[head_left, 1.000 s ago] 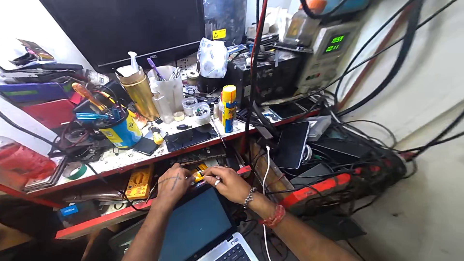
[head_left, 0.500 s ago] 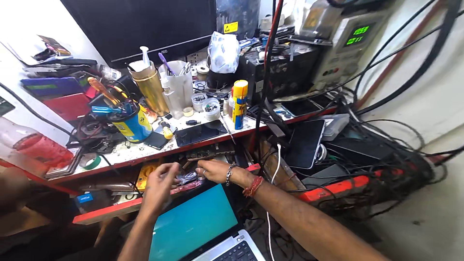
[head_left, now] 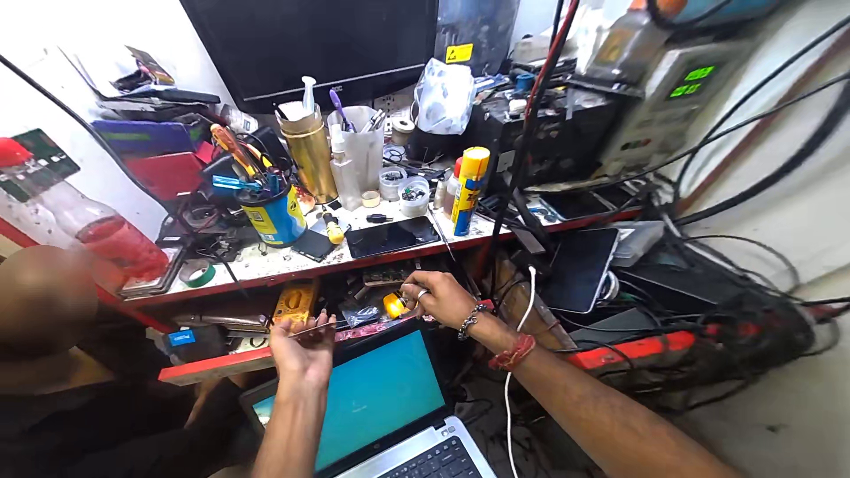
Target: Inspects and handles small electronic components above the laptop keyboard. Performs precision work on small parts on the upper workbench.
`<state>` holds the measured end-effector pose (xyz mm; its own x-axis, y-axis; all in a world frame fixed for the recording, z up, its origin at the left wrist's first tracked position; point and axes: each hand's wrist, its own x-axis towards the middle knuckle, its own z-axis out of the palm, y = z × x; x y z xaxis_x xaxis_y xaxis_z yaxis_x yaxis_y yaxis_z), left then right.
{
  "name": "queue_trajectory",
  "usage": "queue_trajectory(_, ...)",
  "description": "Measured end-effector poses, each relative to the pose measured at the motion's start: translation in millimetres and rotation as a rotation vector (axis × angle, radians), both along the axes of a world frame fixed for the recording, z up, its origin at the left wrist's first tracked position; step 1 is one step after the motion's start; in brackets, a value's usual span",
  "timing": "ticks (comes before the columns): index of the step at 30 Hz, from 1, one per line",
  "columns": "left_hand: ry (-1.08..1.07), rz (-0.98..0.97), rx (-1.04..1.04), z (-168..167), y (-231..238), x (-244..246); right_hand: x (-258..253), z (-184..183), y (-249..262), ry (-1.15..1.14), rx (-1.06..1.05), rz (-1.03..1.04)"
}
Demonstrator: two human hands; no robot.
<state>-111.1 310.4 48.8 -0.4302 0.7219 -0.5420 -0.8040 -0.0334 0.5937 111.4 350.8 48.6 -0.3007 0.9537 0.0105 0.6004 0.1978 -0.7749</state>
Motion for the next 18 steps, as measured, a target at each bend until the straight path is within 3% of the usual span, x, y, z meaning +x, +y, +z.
queue_trajectory(2, 0.063, -0.007, -0.001, -6.7, 9.9, 4.9, -4.3, -4.7, 6.8, -0.02, -0.032, -0.05)
queue_trajectory(6, 0.433, -0.042, 0.042, -18.2, 36.0, 24.1, -12.3, -14.6, 11.7, -0.043, -0.019, -0.094)
queue_trajectory(9, 0.662, -0.037, 0.034, -20.3, 52.9, 29.7, -17.0, 2.4, -9.2, -0.043, -0.031, -0.082)
queue_trajectory(11, 0.905, -0.021, -0.016, -27.3, 59.2, 29.9, -17.0, 11.3, -22.0, -0.037, -0.036, -0.064)
queue_trajectory(15, 1.598, 0.055, -0.196, -63.9, 59.1, 26.0, -11.8, 14.5, -26.5, 0.051, -0.022, -0.06)
queue_trajectory(18, 1.785, 0.089, -0.207, -76.3, 55.9, 22.3, -8.8, 21.4, -23.6, 0.108, -0.023, -0.091)
